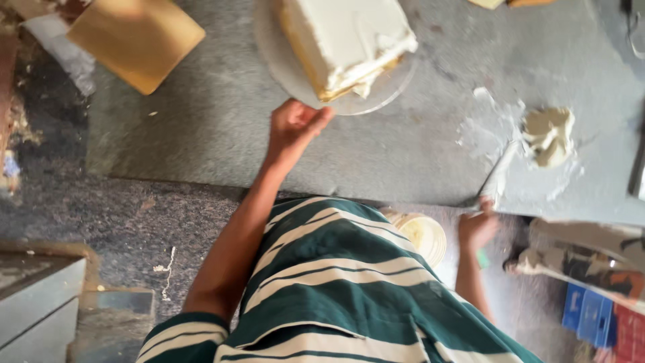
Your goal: The person places a layer of sponge cake on a rotating stand, applies white frosting with a palette knife, and then carefully spreads and smooths the frosting over the top and sides of the cake.
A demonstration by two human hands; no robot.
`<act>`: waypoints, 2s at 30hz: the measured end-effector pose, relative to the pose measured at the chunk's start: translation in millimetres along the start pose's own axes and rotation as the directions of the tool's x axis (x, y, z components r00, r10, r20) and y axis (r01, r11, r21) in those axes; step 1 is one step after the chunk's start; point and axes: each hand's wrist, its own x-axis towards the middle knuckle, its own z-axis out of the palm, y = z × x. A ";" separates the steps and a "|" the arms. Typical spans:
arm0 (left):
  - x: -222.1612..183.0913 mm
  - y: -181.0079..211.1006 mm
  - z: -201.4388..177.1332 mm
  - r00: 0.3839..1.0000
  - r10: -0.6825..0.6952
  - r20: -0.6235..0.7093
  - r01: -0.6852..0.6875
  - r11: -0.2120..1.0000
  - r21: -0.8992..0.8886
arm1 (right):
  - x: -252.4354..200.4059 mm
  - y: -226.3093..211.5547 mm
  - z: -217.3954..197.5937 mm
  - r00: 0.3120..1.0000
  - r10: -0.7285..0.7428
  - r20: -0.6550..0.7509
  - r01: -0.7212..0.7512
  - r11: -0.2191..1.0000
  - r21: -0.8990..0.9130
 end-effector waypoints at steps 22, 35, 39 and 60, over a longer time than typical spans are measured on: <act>12.6 9.4 1.2 0.990 -0.127 -0.061 0.133 0.986 0.102 | 29.3 -201.6 -200.8 0.821 -0.404 0.404 0.093 0.792 0.604; 16.1 7.9 -11.9 0.984 -0.105 -0.147 0.122 0.986 0.116 | -13.9 -128.0 -181.4 0.781 -0.532 0.328 0.028 0.555 0.832; 21.7 -2.2 -22.0 0.981 -0.125 -0.150 0.143 0.983 0.119 | -6.2 -58.6 -143.5 0.917 -0.399 -0.015 0.331 0.737 0.590; 28.5 -0.3 -30.1 0.974 -0.116 -0.194 0.123 0.992 0.021 | 11.3 -174.5 -177.6 0.840 -0.425 0.337 0.059 0.689 0.722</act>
